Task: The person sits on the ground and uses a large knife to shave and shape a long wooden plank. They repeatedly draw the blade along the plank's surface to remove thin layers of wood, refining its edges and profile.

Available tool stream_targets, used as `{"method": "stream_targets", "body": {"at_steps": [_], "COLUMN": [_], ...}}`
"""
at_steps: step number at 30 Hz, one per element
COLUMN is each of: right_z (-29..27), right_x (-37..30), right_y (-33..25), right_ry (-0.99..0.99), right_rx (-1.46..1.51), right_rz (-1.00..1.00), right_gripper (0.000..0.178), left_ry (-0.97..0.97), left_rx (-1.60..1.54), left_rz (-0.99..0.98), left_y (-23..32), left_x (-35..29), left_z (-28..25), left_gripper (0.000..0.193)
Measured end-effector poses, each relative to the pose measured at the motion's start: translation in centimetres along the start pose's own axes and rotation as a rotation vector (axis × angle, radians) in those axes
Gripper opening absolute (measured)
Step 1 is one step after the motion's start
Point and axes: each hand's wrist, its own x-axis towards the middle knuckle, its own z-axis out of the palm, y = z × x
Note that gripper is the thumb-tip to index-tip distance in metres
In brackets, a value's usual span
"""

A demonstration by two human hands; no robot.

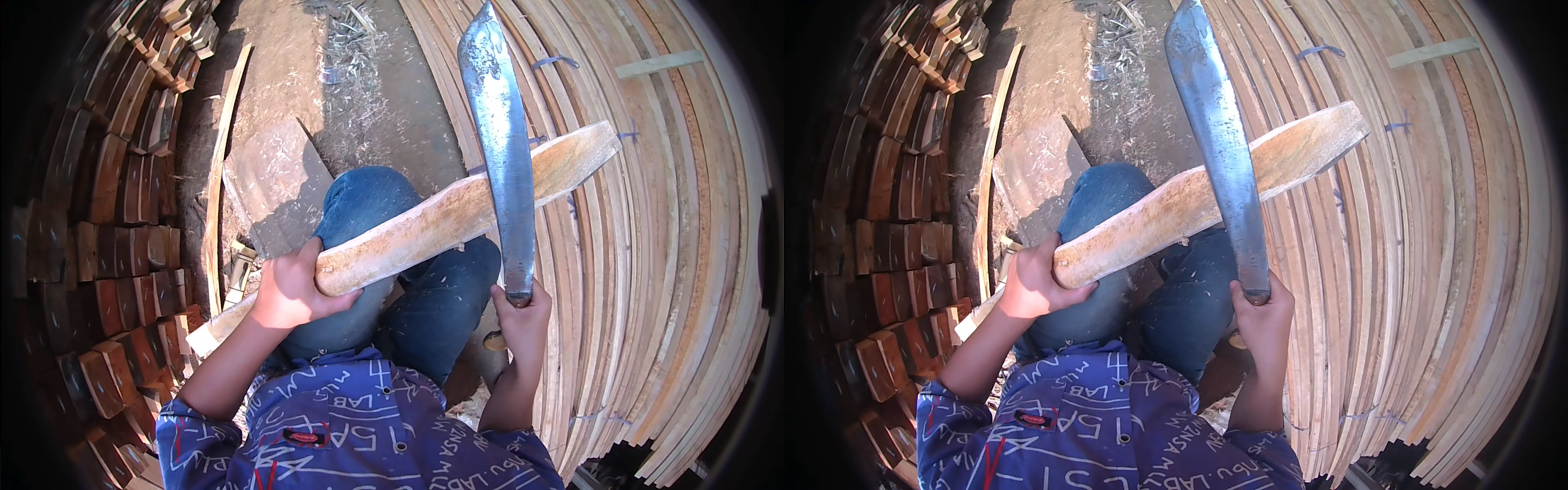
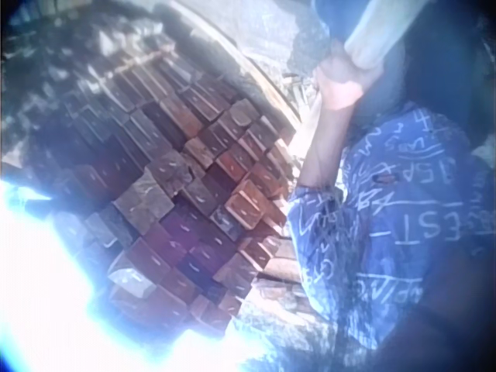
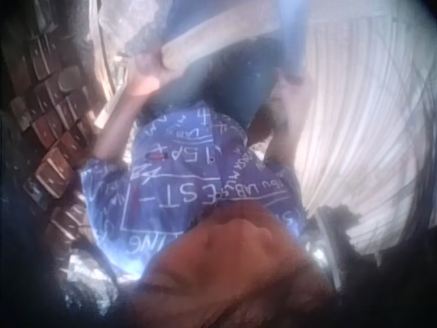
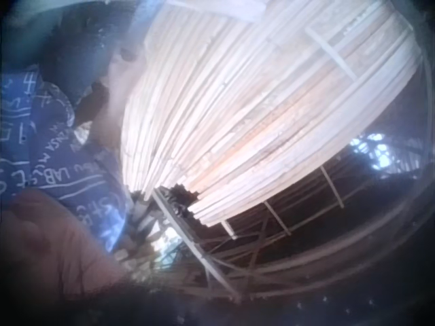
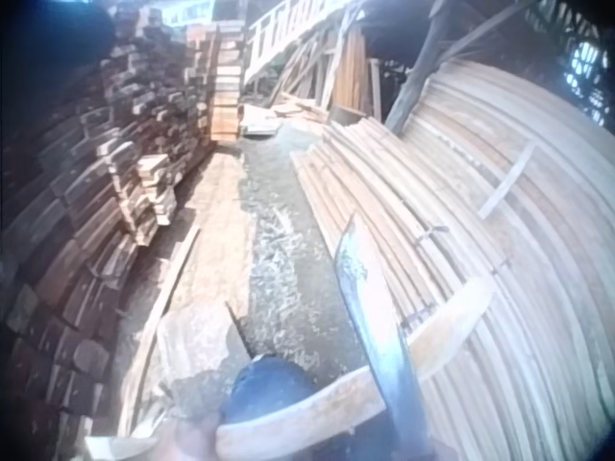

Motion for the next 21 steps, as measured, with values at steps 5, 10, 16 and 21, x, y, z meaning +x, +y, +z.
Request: {"method": "stream_targets", "body": {"at_steps": [5, 10, 16, 21], "right_z": [0.2, 1.9, 0.2, 1.8], "right_x": [0.4, -0.8, -0.1, -0.3], "right_y": [0.6, 1.4, -1.2, 1.1], "right_ry": [0.083, -0.033, 0.040, -0.015], "right_rx": [0.160, -0.053, 0.068, 0.002], "right_rz": [0.057, -0.130, 0.027, -0.147], "right_gripper": [0.017, 0.016, 0.015, 0.016], "left_ry": [0.003, -0.024, 0.004, 0.003], "left_rx": [0.011, 0.046, 0.003, -0.003], "left_rz": [-0.009, -0.017, -0.017, -0.003], "left_y": [-0.1, 0.2, -0.1, 0.1], "left_x": [0.0, 0.1, -0.1, 0.1], "left_z": [0.4, 0.2, 0.5, 0.5], "left_gripper": [0.061, 0.063, 0.061, 0.060]}}
